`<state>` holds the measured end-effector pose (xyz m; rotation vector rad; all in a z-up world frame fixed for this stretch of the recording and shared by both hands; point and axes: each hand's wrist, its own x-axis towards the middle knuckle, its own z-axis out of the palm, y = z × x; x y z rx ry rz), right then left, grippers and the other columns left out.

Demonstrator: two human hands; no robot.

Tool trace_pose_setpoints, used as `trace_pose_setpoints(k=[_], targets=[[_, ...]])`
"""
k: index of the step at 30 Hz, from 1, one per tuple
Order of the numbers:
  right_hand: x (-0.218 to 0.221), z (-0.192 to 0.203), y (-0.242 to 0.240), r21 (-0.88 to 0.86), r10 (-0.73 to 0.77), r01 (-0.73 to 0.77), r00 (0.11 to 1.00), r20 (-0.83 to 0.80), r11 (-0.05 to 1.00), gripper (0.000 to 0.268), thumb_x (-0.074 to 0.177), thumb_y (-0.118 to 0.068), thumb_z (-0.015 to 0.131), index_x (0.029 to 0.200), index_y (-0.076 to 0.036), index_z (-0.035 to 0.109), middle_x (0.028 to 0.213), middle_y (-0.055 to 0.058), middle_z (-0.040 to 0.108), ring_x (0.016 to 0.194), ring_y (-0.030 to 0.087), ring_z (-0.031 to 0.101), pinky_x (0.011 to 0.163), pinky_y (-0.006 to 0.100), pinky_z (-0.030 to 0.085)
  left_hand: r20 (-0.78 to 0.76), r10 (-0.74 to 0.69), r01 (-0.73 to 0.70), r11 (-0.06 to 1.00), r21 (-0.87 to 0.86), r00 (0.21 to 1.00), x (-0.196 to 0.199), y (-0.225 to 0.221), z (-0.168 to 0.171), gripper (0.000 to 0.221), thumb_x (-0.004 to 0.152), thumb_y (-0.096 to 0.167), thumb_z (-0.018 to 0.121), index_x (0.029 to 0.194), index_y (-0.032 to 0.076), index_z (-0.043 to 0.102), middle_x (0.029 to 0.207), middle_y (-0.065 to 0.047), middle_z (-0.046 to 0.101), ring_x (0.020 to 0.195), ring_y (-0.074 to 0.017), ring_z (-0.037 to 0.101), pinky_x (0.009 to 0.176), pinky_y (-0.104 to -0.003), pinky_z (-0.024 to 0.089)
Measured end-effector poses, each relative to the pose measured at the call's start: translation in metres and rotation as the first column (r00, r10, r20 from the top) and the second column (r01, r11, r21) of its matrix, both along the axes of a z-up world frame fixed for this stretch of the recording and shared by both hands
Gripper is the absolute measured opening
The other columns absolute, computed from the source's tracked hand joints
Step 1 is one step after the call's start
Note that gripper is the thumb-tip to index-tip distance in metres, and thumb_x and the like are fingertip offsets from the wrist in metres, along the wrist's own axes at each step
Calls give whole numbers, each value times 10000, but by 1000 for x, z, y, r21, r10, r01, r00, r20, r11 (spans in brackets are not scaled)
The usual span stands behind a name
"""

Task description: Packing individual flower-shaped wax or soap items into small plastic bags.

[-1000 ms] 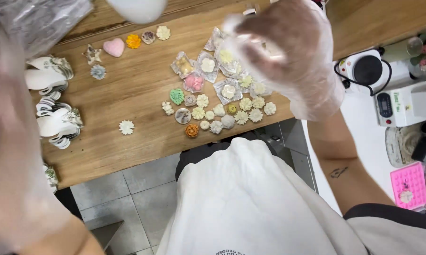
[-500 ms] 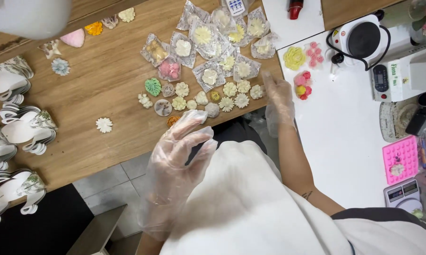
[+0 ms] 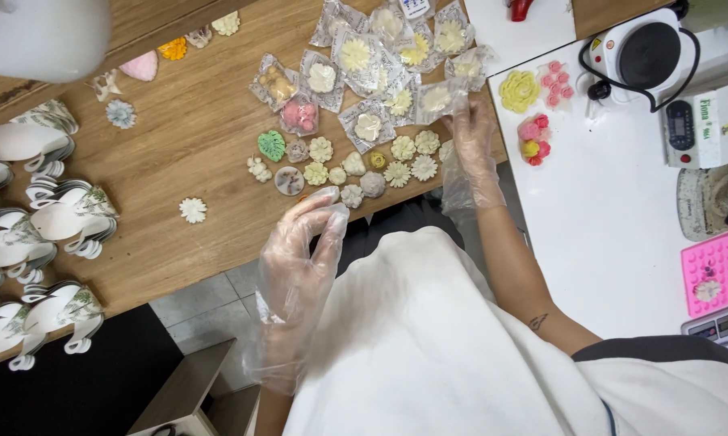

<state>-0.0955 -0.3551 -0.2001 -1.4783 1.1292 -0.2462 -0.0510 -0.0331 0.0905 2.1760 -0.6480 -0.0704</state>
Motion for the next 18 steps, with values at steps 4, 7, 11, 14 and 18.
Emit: trace_pose_setpoints(k=[4, 7, 11, 14, 18], targets=[[4, 46, 12, 85, 83, -153, 835, 545, 985, 185, 1126, -236, 561, 1152, -62, 507, 1169, 48, 650, 1119, 157, 695, 1068, 389, 633, -438, 98, -92, 995, 36, 893, 7, -5, -14, 152, 959, 187, 721, 1088, 108, 721, 1190, -72, 756, 1017, -183, 748, 828, -320, 621], [16, 105, 31, 122, 115, -225, 807, 580, 967, 172, 1142, -240, 545, 1144, -74, 498, 1159, 60, 645, 1102, 164, 692, 1057, 406, 635, -652, 67, -172, 980, -98, 755, 8, -6, -30, 294, 982, 207, 687, 1242, 75, 653, 1221, -98, 734, 1067, -176, 721, 893, -309, 591], [26, 162, 60, 254, 89, -349, 725, 682, 902, 145, 1132, -209, 575, 1141, -81, 507, 1134, 67, 652, 1070, 162, 687, 1018, 409, 616, -747, -164, -261, 871, -416, 644, 20, -13, -41, 605, 989, 257, 690, 1490, 23, 443, 1369, -157, 642, 1219, -185, 649, 1019, -311, 545], [27, 203, 85, 305, 51, -409, 663, 747, 860, 115, 1059, -179, 571, 1108, -94, 510, 1139, 56, 663, 1060, 170, 709, 980, 392, 631, -875, -189, -405, 829, -385, 445, 38, -22, -41, 746, 889, 407, 690, 1481, 49, 409, 1325, -158, 690, 1060, -256, 719, 893, -357, 612], [15, 209, 101, 355, 61, -429, 704, 708, 830, 105, 1141, -137, 576, 1130, -49, 519, 1127, 81, 659, 1041, 143, 669, 977, 353, 617, -811, -252, -421, 752, -507, 528, 42, -27, -54, 946, 851, 476, 769, 1551, 6, 339, 1469, -230, 535, 1196, -288, 639, 956, -380, 547]])
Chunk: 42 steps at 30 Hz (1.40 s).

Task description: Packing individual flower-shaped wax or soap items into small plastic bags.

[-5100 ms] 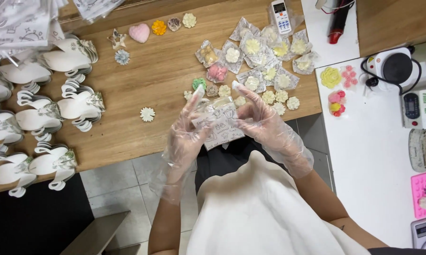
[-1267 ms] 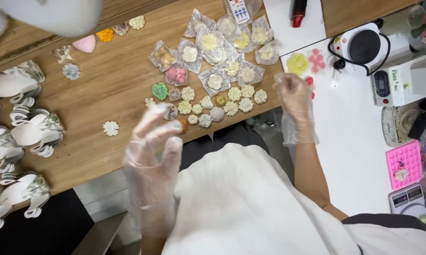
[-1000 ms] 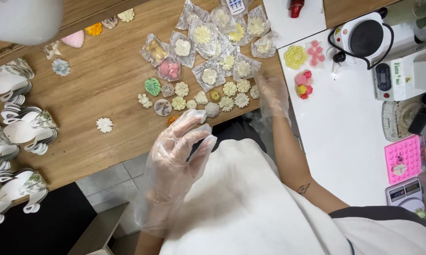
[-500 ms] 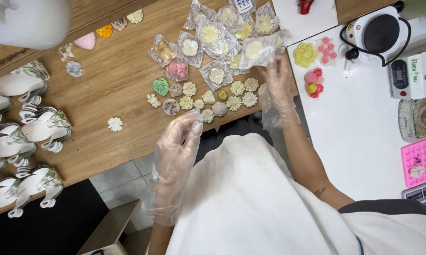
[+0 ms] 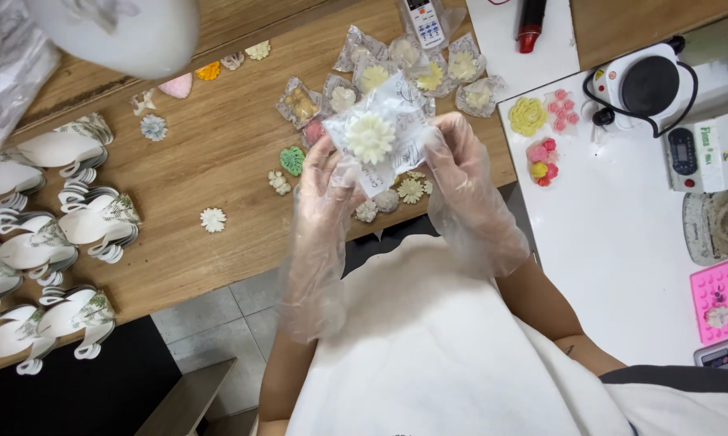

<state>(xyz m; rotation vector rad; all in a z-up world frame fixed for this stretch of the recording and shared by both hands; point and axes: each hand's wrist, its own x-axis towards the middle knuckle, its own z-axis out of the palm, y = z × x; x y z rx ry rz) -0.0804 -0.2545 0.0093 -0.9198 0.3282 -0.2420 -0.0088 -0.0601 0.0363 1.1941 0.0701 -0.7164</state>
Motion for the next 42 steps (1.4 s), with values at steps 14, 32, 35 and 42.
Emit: trace_pose_setpoints(k=[14, 32, 35, 42], targets=[[14, 72, 59, -943, 637, 303, 756, 151, -136, 238, 937, -149, 734, 1145, -115, 622, 1295, 109, 623, 1229, 280, 662, 1064, 445, 574, -127, 250, -280, 876, -392, 960, -19, 18, 23, 624, 1012, 233, 760, 1477, -67, 473, 1197, -194, 625, 977, -211, 675, 805, -322, 594], [27, 107, 40, -992, 302, 86, 952, 55, -89, 555, 876, -116, 853, 1382, -171, 631, 1281, 106, 654, 1135, 291, 676, 968, 405, 569, 323, 362, -294, 925, -239, 874, -31, 27, 42, 604, 970, -42, 704, 1506, -7, 430, 1408, -94, 617, 1288, -151, 617, 1123, -308, 533], [25, 115, 39, -994, 341, 90, 938, 63, -64, 500, 917, -100, 850, 1370, -169, 647, 1279, 63, 671, 1111, 247, 685, 954, 398, 568, 325, 301, -266, 953, -149, 897, -37, 30, 45, 653, 974, -84, 708, 1553, -23, 412, 1456, -148, 608, 1307, -179, 614, 1124, -329, 549], [20, 118, 42, -982, 306, 87, 952, 31, -171, 400, 950, -85, 853, 1293, -183, 672, 1160, 8, 686, 1019, 231, 672, 865, 393, 558, 332, 318, -301, 948, -104, 888, -44, 24, 51, 670, 972, -91, 687, 1561, 13, 384, 1499, -146, 566, 1333, -189, 601, 1139, -336, 542]])
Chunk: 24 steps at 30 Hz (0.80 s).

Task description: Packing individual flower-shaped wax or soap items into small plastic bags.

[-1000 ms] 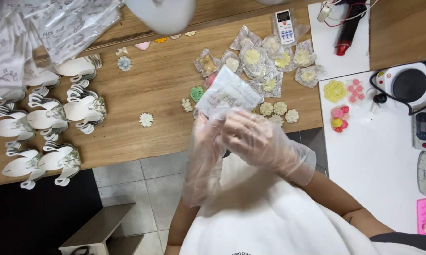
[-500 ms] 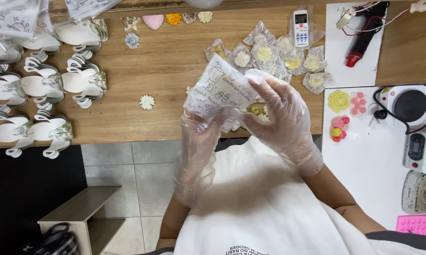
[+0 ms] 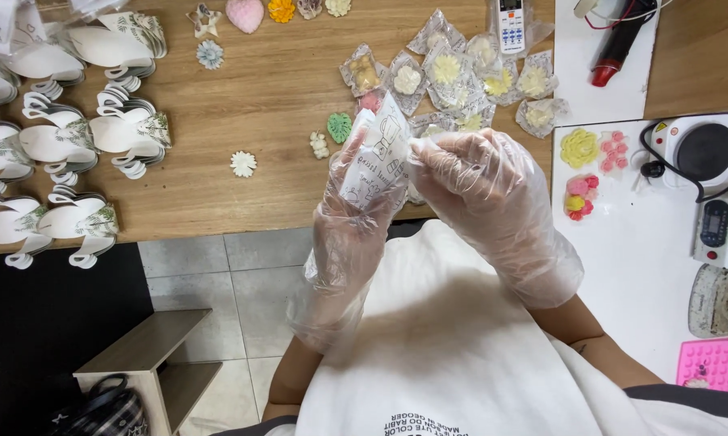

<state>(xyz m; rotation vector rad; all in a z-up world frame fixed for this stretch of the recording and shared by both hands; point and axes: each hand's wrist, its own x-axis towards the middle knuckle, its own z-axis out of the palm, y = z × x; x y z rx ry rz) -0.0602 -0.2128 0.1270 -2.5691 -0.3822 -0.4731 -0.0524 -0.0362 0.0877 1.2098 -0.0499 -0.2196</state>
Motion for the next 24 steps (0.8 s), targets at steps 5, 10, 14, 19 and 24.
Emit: trace_pose_setpoints(k=[5, 10, 14, 19, 24], targets=[[-1, -14, 3, 23, 33, -34, 998, 46, 999, 387, 875, -82, 849, 1201, -125, 645, 1085, 43, 675, 976, 266, 666, 841, 422, 548, -449, -123, -246, 695, -676, 885, 1, 1, 4, 596, 975, -6, 617, 1533, -41, 410, 1498, -184, 540, 1315, -292, 602, 1109, -417, 533], [2, -16, 0, 62, -34, 29, 996, 84, 998, 318, 909, -27, 836, 1150, -136, 660, 1055, 32, 669, 962, 248, 681, 845, 392, 569, -49, -52, 48, 997, -63, 997, 0, 8, -5, 624, 986, -112, 654, 1546, -1, 401, 1491, -139, 567, 1342, -206, 592, 1138, -364, 539], [7, -13, -7, 129, -150, 149, 989, -9, 980, 199, 929, -61, 858, 1057, -116, 717, 1008, 40, 701, 923, 205, 708, 819, 356, 583, -87, -152, 136, 977, -164, 985, 5, 24, -20, 616, 952, -58, 696, 1510, -1, 444, 1395, -129, 644, 1285, -185, 634, 1099, -339, 566], [12, -20, -15, 291, -132, 167, 982, -133, 942, 127, 935, -80, 841, 1000, -90, 733, 974, 62, 710, 905, 189, 713, 796, 348, 586, -196, -125, 110, 990, -85, 973, 3, 35, -47, 437, 916, 13, 768, 1315, -39, 597, 1178, -151, 741, 1063, -187, 725, 927, -336, 630], [16, -3, -8, 521, -107, 199, 973, -202, 830, 229, 970, -93, 795, 1165, -101, 675, 1163, 58, 685, 978, 162, 704, 905, 300, 609, -397, -12, 64, 991, 118, 918, 9, 32, -31, 344, 877, 30, 818, 1141, -63, 617, 1023, -190, 765, 895, -199, 760, 773, -346, 648]])
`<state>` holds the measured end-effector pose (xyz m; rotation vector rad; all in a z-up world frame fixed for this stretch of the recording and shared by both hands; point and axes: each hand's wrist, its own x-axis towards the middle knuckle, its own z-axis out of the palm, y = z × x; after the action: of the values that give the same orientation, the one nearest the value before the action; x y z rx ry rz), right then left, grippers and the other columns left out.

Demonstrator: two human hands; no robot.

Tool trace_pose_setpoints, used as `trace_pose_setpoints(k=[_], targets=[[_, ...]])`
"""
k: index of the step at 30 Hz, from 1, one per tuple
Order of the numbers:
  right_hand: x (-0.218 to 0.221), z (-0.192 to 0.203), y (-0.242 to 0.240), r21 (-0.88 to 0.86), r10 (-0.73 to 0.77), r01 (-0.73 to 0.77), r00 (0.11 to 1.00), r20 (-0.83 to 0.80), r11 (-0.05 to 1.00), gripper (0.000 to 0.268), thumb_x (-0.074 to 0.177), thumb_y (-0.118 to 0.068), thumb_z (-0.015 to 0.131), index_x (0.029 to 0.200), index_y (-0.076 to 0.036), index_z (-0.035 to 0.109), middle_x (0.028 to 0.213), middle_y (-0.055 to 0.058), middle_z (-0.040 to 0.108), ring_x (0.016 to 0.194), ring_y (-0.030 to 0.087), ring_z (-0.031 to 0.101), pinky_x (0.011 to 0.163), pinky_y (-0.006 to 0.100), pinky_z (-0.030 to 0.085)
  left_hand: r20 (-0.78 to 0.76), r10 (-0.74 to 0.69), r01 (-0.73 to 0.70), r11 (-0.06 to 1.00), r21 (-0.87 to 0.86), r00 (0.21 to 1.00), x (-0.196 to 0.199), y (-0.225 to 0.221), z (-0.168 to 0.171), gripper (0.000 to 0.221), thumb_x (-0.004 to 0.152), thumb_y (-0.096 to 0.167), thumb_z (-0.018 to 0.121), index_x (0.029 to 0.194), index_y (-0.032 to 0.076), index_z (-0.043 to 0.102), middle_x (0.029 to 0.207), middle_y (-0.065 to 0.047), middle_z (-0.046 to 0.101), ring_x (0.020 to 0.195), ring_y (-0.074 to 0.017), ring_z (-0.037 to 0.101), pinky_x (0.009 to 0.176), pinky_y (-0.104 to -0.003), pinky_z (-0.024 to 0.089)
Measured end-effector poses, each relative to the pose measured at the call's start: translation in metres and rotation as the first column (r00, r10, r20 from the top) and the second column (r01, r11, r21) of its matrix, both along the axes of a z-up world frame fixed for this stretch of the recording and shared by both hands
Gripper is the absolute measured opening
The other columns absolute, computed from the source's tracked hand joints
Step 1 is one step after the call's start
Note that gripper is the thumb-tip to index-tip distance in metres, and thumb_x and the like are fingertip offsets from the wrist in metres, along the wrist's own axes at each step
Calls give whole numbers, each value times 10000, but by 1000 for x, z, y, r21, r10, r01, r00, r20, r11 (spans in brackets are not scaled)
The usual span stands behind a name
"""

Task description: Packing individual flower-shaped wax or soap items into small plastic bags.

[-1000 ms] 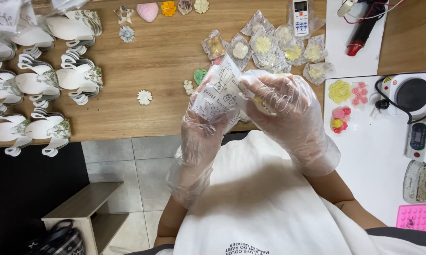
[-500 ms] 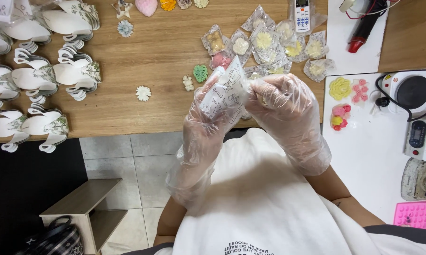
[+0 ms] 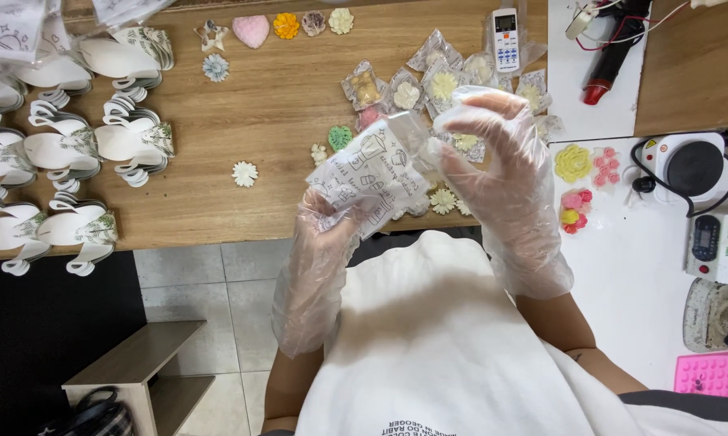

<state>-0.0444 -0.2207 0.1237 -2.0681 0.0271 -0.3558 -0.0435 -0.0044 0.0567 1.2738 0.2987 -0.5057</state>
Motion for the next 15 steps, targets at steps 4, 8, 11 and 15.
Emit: trace_pose_setpoints(k=[4, 8, 11, 15], targets=[[-2, 11, 1, -289, 102, -67, 989, 109, 955, 259, 904, 1, 791, 1116, -124, 711, 1344, 133, 647, 1243, 282, 672, 1058, 365, 585, 85, 78, -65, 987, -147, 993, 3, -3, -9, 358, 875, 14, 784, 1207, -33, 657, 1086, -146, 770, 947, -165, 746, 824, -308, 627], [2, 7, -6, -154, 302, -309, 951, -72, 938, 390, 866, -38, 777, 1233, -157, 716, 1416, 155, 626, 1157, 168, 694, 979, 323, 583, 194, 71, -54, 994, -95, 978, 5, 1, -17, 345, 889, 1, 772, 1208, -29, 644, 1091, -136, 773, 968, -189, 744, 831, -312, 635], [3, -23, -8, 49, 214, -211, 976, -48, 976, 221, 1031, -106, 690, 1249, -130, 721, 1388, 119, 647, 1163, 149, 692, 964, 306, 619, 136, 143, -63, 880, -471, 980, 13, 2, 8, 381, 912, -26, 734, 1265, 36, 606, 1199, -73, 739, 1129, -169, 718, 988, -307, 616], [-2, -59, -14, 748, 327, -29, 910, -255, 664, 306, 1084, -214, 653, 1298, -12, 736, 1228, 141, 709, 1081, 142, 655, 962, 296, 543, 536, -61, 87, 996, -24, 842, 14, 9, 26, 264, 994, -53, 661, 1237, 48, 681, 1298, -96, 738, 1213, -237, 718, 1055, -385, 622]])
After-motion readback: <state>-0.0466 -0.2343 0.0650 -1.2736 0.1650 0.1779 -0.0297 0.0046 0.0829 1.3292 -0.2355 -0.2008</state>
